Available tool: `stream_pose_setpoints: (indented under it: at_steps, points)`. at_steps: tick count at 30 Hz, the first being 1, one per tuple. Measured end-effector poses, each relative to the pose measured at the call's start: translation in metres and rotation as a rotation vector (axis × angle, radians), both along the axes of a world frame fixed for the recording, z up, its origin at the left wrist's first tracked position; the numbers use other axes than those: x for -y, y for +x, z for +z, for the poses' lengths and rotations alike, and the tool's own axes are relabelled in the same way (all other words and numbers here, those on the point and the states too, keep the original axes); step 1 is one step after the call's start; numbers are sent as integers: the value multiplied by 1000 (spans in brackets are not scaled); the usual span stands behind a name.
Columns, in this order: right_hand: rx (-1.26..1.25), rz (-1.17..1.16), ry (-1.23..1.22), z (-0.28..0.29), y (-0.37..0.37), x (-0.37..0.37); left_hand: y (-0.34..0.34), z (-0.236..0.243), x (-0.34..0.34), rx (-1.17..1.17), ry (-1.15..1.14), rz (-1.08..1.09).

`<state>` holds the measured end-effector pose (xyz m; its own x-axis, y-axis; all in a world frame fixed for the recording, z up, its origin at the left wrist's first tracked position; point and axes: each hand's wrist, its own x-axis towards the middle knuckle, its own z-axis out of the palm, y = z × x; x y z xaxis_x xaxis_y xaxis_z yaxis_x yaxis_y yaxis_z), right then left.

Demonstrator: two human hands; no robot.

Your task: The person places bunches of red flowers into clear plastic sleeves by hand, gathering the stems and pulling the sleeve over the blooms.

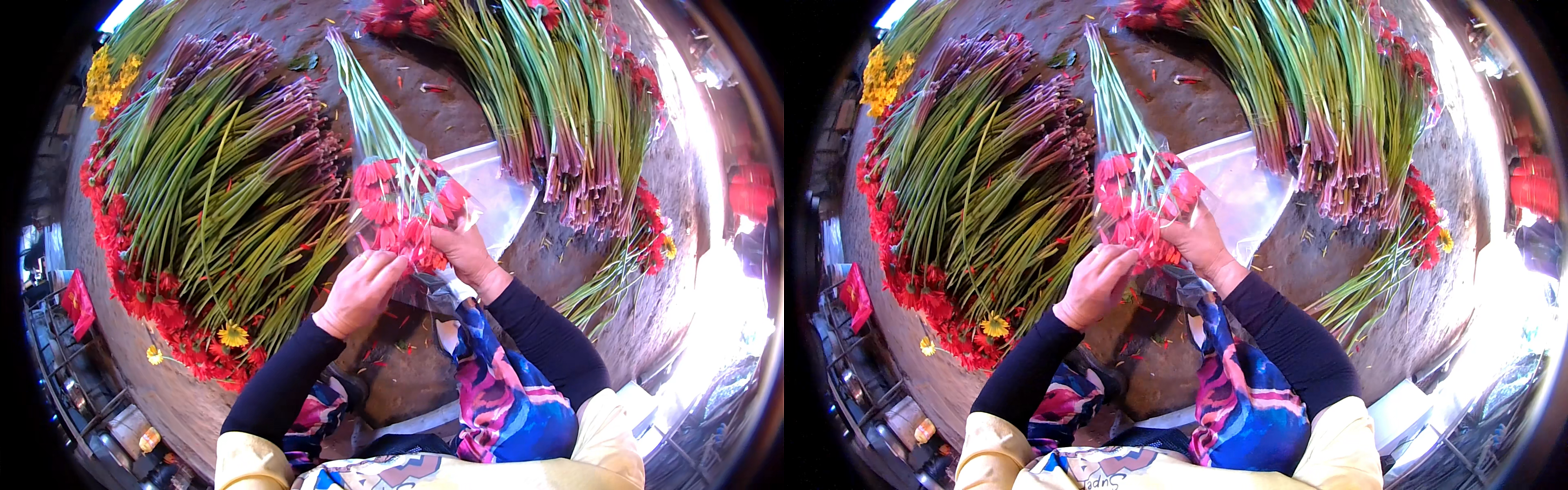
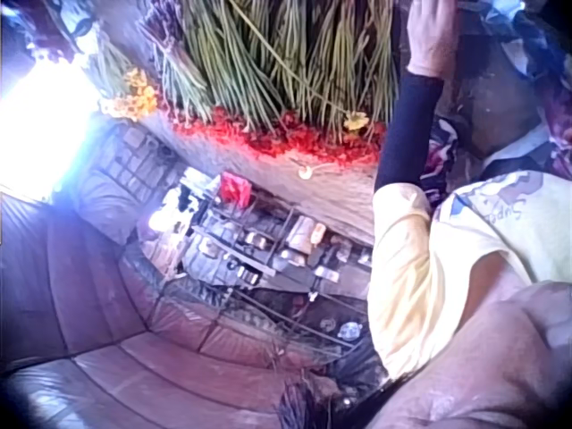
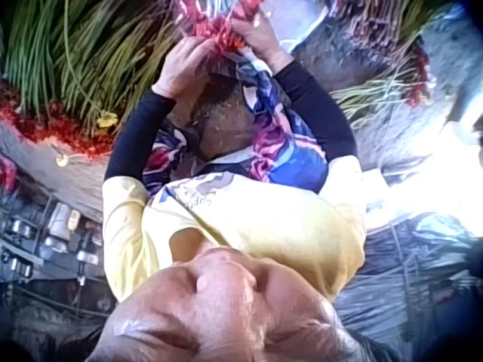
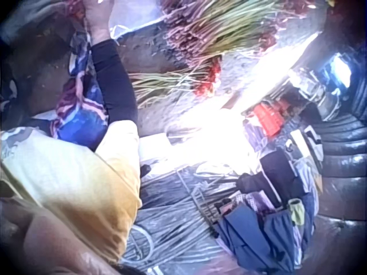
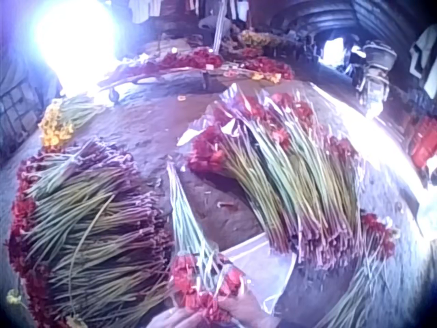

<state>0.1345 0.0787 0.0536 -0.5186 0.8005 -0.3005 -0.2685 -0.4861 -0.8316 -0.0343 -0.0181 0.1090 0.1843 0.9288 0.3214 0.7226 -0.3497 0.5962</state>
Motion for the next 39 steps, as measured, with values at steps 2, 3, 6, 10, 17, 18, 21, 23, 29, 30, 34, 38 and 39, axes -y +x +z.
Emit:
stream_pose_setpoints:
  at_steps: [2,3,6,10,17,18,21,23,29,30,34,38,39]
  points:
    - [-131,34,-259,25,-6,1,-2,10,-1,258,-2,165]
    - [-90,42,-173,24,-5,1,-15,-2,-3,344,12,290]
    - [91,25,112,33,-16,6,-46,-45,-19,951,-464,389]
    - [271,67,195,34,-22,11,-26,-38,-29,1422,-984,366]
    - [944,460,971,122,-9,5,-12,-38,-9,2118,-919,171]
    - [998,534,960,145,-4,-1,-12,-39,-6,2195,-902,133]
    - [969,374,915,170,7,-20,-15,-34,-1,2190,-799,35]
    - [867,2,1142,158,18,-34,-11,-26,-9,2147,-723,-42]
    - [798,-222,1011,117,31,-41,-15,-18,-7,2147,-784,73]
    - [775,-79,1007,116,37,-42,-18,-23,-4,2164,-766,23]
    - [379,555,951,167,26,-17,-40,-34,27,2235,-890,226]
    - [-111,1215,502,179,-1,-37,-47,10,43,2066,-945,-65]
    - [-205,964,400,144,9,-52,-59,17,48,2020,-1061,-19]
